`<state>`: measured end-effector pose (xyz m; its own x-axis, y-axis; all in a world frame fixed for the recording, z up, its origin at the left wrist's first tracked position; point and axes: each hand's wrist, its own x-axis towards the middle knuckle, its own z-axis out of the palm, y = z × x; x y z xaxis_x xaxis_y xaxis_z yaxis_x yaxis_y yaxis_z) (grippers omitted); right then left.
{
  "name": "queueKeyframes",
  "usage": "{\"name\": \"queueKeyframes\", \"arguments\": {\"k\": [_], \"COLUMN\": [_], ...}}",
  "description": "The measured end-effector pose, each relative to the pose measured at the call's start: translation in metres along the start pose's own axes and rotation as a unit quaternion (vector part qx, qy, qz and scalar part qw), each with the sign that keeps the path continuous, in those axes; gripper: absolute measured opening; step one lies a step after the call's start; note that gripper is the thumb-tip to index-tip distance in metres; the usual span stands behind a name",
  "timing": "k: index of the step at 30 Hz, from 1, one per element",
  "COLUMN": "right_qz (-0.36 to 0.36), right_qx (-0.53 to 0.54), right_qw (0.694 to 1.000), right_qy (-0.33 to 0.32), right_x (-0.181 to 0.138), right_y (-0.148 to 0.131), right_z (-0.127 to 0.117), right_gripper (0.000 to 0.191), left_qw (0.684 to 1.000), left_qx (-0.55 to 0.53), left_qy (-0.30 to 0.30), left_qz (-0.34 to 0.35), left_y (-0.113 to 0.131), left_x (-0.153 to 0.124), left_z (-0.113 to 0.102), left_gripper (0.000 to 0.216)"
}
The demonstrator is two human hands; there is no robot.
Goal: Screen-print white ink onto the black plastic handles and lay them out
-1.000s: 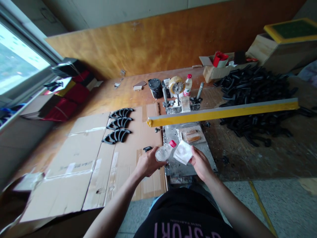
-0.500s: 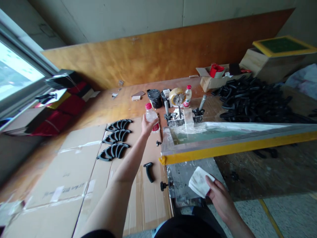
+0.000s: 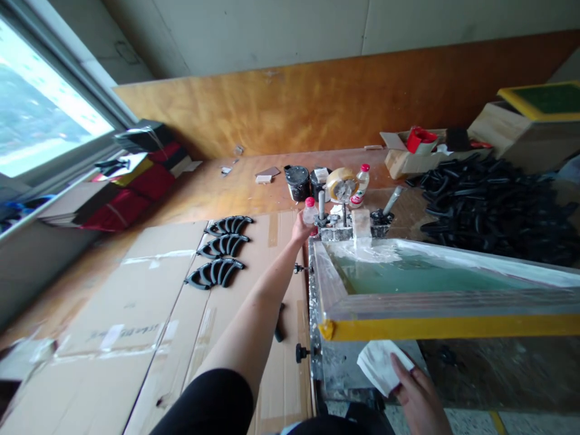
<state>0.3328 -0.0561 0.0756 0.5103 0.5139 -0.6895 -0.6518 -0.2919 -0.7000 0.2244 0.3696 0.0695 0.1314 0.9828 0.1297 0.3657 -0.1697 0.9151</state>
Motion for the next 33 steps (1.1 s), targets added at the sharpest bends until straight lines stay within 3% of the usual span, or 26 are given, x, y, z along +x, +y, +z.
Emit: {"name": "queueKeyframes", "arguments": {"k": [2,4,7,9,11,14,18,25,29,33], "right_qz": [0.003,-0.003,-0.048,-0.098,-0.153,-0.229,-0.333,-0.484,-0.501,-0.487], "right_qx": [-0.004,-0.01,-0.051,-0.096,-0.15,-0.243,-0.343,-0.44,-0.506,-0.58], "right_qw": [1.0,0.998,0.993,0.984,0.968,0.929,0.844,0.645,0.535,0.443], "right_qy": [-0.027,-0.062,-0.096,-0.112,-0.133,-0.156,-0.244,-0.395,-0.454,-0.48], "right_x": [0.0,0.001,0.007,0.014,0.021,0.03,0.03,0.022,0.017,0.017], "right_y": [-0.004,-0.008,-0.014,-0.015,-0.015,-0.011,-0.002,0.04,0.078,0.106], "right_z": [0.008,0.016,0.025,0.03,0.038,0.057,0.095,0.18,0.225,0.246], "right_gripper": [0.054,0.053,0.053,0.054,0.055,0.054,0.046,0.037,0.042,0.045], "left_qw": [1.0,0.998,0.992,0.979,0.951,0.9,0.884,0.894,0.902,0.906], "left_qx": [0.02,0.046,0.096,0.154,0.25,0.366,0.396,0.379,0.353,0.334], "left_qy": [0.013,0.035,0.079,0.104,0.091,0.035,0.019,0.067,0.115,0.153], "left_qz": [0.02,0.02,-0.025,-0.083,-0.156,-0.236,-0.248,-0.228,-0.221,-0.211], "left_y": [0.0,-0.007,-0.031,-0.05,-0.064,-0.074,-0.073,-0.086,-0.104,-0.115], "left_x": [-0.022,-0.063,-0.156,-0.221,-0.271,-0.303,-0.306,-0.358,-0.378,-0.379], "left_z": [-0.019,-0.047,-0.091,-0.111,-0.119,-0.114,-0.118,-0.172,-0.173,-0.165], "left_gripper": [0.055,0.043,0.023,0.024,0.031,0.034,0.02,0.016,0.026,0.03]}}
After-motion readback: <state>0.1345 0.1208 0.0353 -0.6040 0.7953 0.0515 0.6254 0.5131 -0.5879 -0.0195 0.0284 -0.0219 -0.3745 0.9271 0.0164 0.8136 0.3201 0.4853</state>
